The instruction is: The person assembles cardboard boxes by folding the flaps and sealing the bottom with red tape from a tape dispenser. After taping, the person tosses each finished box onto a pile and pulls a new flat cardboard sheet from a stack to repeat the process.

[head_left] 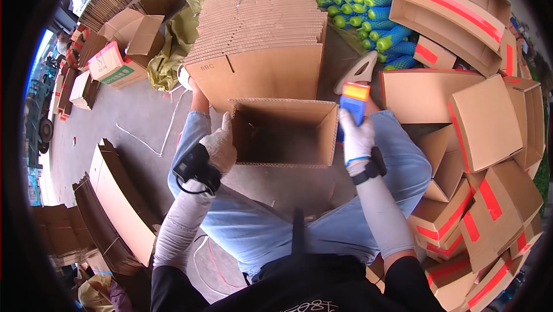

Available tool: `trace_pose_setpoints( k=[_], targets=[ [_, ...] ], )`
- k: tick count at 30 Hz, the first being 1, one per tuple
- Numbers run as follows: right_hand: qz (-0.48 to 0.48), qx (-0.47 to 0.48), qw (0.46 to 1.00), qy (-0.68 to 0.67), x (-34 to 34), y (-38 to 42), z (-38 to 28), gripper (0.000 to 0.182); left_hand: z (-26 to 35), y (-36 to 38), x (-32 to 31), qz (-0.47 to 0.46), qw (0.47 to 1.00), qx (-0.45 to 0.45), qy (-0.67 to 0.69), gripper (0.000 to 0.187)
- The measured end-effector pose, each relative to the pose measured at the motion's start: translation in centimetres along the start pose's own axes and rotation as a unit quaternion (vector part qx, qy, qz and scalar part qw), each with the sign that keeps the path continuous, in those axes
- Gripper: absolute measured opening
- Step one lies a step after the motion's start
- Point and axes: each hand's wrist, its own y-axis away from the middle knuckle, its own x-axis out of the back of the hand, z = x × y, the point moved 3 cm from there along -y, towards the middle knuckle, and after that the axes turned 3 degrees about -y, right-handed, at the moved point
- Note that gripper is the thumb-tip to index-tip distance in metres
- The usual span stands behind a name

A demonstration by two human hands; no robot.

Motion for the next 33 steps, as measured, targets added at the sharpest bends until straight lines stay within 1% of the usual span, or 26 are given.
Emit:
trace_pose_setpoints(
  k=[1,2,3,4,5,6,7,8,9,10,11,12,13,16,17,19,21,22,24,25,26,28,29,31,32,33],
  targets=[
    [-0.016,0.032,0.995,-0.097,0.9,-0.4,1.0,0.041,0.1,-0.1,-0.6,-0.022,0.998,0.013,-0.049,0.069],
    [-0.067,-0.011,0.983,-0.168,2.1,0.9,-1.5,0.034,0.5,-0.3,-0.9,-0.004,0.998,-0.002,-0.058,0.069],
    [-0.095,-0.03,0.974,-0.202,4.2,1.2,-1.2,0.033,1.1,-0.4,-1.2,0.012,0.998,-0.016,-0.065,0.069],
    [-0.096,0.018,0.958,-0.268,5.8,1.5,-1.1,0.036,2.0,-0.5,-1.4,0.03,0.997,-0.029,-0.07,0.07],
    [-0.153,0.025,0.933,-0.325,7.1,2.1,-2.1,0.043,3.1,-0.5,-1.1,0.028,0.995,-0.015,-0.089,0.069],
    [-0.208,0.029,0.901,-0.38,8.1,2.5,-3.2,0.049,3.7,-0.8,-1.2,0.056,0.997,-0.028,-0.049,0.068],
    [-0.295,-0.021,0.861,-0.413,8.2,2.0,-3.2,0.059,4.2,-1.0,-1.2,0.082,0.996,-0.042,-0.012,0.067],
    [-0.285,0.002,0.88,-0.379,8.0,1.9,-2.7,0.071,4.5,-1.4,-0.9,0.111,0.992,-0.059,0.022,0.066],
    [-0.273,0.024,0.898,-0.345,7.7,1.8,-2.3,0.084,4.6,-1.9,-0.2,0.12,0.986,-0.064,0.094,0.051],
    [-0.274,0.005,0.91,-0.312,7.5,0.8,-2.1,0.088,4.7,-1.6,-0.5,0.139,0.977,-0.103,0.125,0.047],
    [-0.303,0.015,0.913,-0.274,6.7,0.6,-4.1,0.089,4.4,-1.1,-1.4,0.159,0.965,-0.142,0.156,0.045],
    [-0.331,0.023,0.914,-0.235,5.5,0.8,-6.0,0.09,5.0,-0.3,-0.4,0.175,0.95,-0.179,0.186,0.044],
    [-0.365,0.034,0.904,-0.221,4.7,0.6,-6.1,0.09,5.4,0.0,-0.5,0.013,0.992,-0.101,0.077,0.058],
    [-0.405,0.032,0.892,-0.2,2.8,0.1,-7.6,0.085,5.5,0.0,-1.4,0.058,0.977,-0.195,0.064,0.069],
    [-0.395,0.003,0.887,-0.239,2.3,0.0,-7.1,0.083,5.6,0.1,-1.8,0.052,0.967,-0.237,0.072,0.076],
    [-0.43,0.012,0.873,-0.231,0.9,0.1,-6.7,0.079,6.5,0.3,-1.8,-0.014,0.973,-0.232,0.014,0.078],
    [-0.458,0.034,0.872,-0.168,-1.1,0.7,-4.5,0.072,7.1,0.3,-1.7,-0.062,0.97,-0.232,-0.026,0.082],
    [-0.468,0.052,0.875,-0.109,-2.6,0.8,-2.5,0.067,7.2,0.2,-1.7,-0.049,0.971,-0.233,-0.033,0.082],
    [-0.456,0.036,0.889,0.004,-4.9,0.9,0.1,0.058,6.9,0.1,-1.8,-0.024,0.971,-0.233,-0.052,0.082],
    [-0.44,0.022,0.891,-0.106,-5.5,1.2,0.5,0.054,6.7,0.3,-1.8,-0.02,0.974,-0.223,-0.025,0.081],
    [-0.392,0.082,0.916,-0.036,-4.9,0.1,1.2,0.056,6.5,0.0,-1.8,-0.025,0.973,-0.23,-0.025,0.081],
    [-0.32,0.039,0.914,-0.247,-3.3,0.0,-0.4,0.063,6.4,-1.3,-1.9,-0.026,0.972,-0.235,-0.007,0.081],
    [-0.309,0.04,0.901,-0.303,-2.1,0.5,-4.1,0.068,6.8,-1.5,-0.9,-0.073,0.969,-0.233,-0.017,0.075],
    [-0.372,0.011,0.828,-0.42,1.4,-0.6,-6.9,0.075,5.9,-3.9,-2.4,0.005,0.974,-0.226,0.024,0.075],
    [-0.393,0.01,0.813,-0.43,2.9,-1.2,-7.7,0.076,5.9,-4.7,-2.7,0.047,0.972,-0.228,0.039,0.075],
    [-0.407,0.011,0.821,-0.401,4.0,-1.5,-7.6,0.078,6.7,-4.3,-1.3,0.029,0.977,-0.205,0.05,0.052]
  ],
)
